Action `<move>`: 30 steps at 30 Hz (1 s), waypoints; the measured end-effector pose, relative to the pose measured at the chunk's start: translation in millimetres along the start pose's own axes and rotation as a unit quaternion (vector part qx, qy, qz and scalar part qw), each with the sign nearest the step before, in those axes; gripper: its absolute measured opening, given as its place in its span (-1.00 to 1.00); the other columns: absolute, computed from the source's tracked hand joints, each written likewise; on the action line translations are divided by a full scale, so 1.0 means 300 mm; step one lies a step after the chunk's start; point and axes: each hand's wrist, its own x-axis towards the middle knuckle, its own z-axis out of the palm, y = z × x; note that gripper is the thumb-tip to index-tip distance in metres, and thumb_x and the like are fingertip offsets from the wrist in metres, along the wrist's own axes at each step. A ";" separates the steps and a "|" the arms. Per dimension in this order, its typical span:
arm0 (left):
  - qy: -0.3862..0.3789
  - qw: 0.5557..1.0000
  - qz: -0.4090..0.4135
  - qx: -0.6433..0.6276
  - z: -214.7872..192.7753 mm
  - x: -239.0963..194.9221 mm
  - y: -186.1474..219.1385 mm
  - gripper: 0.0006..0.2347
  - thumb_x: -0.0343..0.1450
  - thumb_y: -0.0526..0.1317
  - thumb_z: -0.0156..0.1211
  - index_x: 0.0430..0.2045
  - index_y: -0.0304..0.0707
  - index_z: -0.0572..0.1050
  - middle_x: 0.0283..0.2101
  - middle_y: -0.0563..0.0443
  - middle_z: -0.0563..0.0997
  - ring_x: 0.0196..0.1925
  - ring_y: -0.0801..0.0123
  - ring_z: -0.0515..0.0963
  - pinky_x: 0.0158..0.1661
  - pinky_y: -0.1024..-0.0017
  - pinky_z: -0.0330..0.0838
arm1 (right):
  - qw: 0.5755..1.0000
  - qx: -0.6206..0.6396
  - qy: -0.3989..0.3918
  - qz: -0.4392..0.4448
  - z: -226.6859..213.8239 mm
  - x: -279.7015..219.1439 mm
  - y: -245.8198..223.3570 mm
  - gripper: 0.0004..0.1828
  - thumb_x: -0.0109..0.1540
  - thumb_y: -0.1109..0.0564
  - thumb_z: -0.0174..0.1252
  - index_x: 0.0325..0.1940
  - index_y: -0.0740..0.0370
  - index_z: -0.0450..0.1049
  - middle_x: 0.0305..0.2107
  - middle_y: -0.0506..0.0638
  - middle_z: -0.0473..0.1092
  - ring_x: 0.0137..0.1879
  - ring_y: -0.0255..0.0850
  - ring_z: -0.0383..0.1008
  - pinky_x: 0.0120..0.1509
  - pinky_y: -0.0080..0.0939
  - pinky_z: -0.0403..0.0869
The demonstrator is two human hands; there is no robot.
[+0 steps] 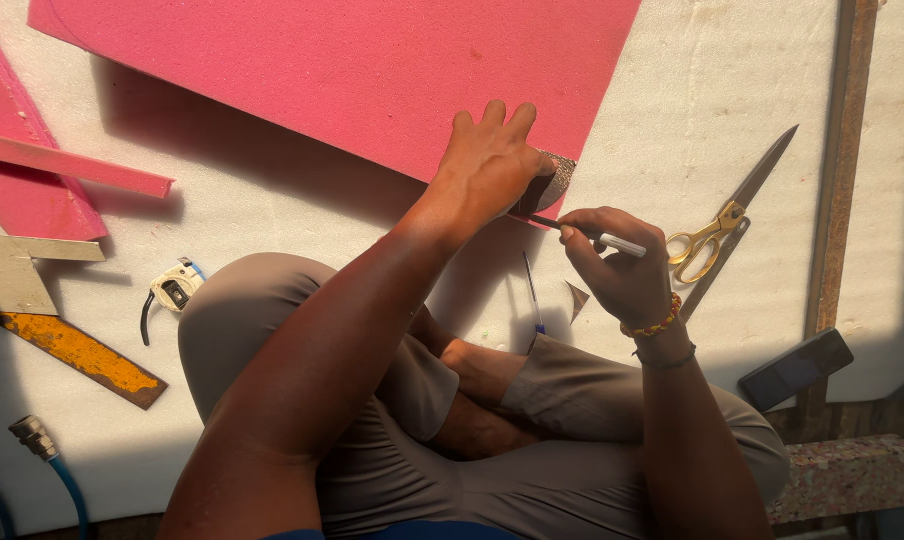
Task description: The person uses a metal template to trace and cut curved shapes from a multicolored foam sheet and then a pink foam sheet. They use a blue pen to trace the outline and a white marker to refine the lines before cutting.
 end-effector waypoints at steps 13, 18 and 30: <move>0.012 0.995 0.042 0.091 0.006 0.001 0.035 -0.78 0.26 -0.32 0.35 -0.25 -0.14 0.54 -0.08 -0.04 0.46 -0.05 0.08 0.49 -0.30 0.13 0.35 | 0.983 -0.006 0.183 0.016 -0.057 0.018 0.108 -0.74 0.50 0.21 -0.07 0.21 0.35 0.42 -0.21 0.12 0.58 -0.13 -0.23 0.65 -0.12 -0.29 0.55; -0.047 0.998 -0.029 0.034 -0.069 0.031 -0.058 -0.55 0.09 -0.42 0.38 -0.13 -0.24 0.45 -0.07 -0.05 0.45 -0.02 0.03 0.47 -0.23 0.07 0.36 | 0.974 0.003 0.225 0.020 -0.073 0.026 0.141 -0.74 0.52 0.21 -0.11 0.22 0.35 0.40 -0.15 0.13 0.57 -0.08 -0.19 0.64 -0.09 -0.28 0.57; 0.239 0.839 -0.267 -0.409 -0.396 -0.024 -0.294 -0.30 0.21 -0.19 0.48 0.19 -0.47 0.22 0.02 -0.12 0.43 -0.03 0.37 0.62 -0.02 0.43 0.64 | 0.969 -0.115 0.211 0.055 0.130 0.181 0.317 -0.60 0.42 0.00 0.09 0.22 0.34 0.37 0.00 0.23 0.53 0.07 0.05 0.60 0.05 -0.03 0.55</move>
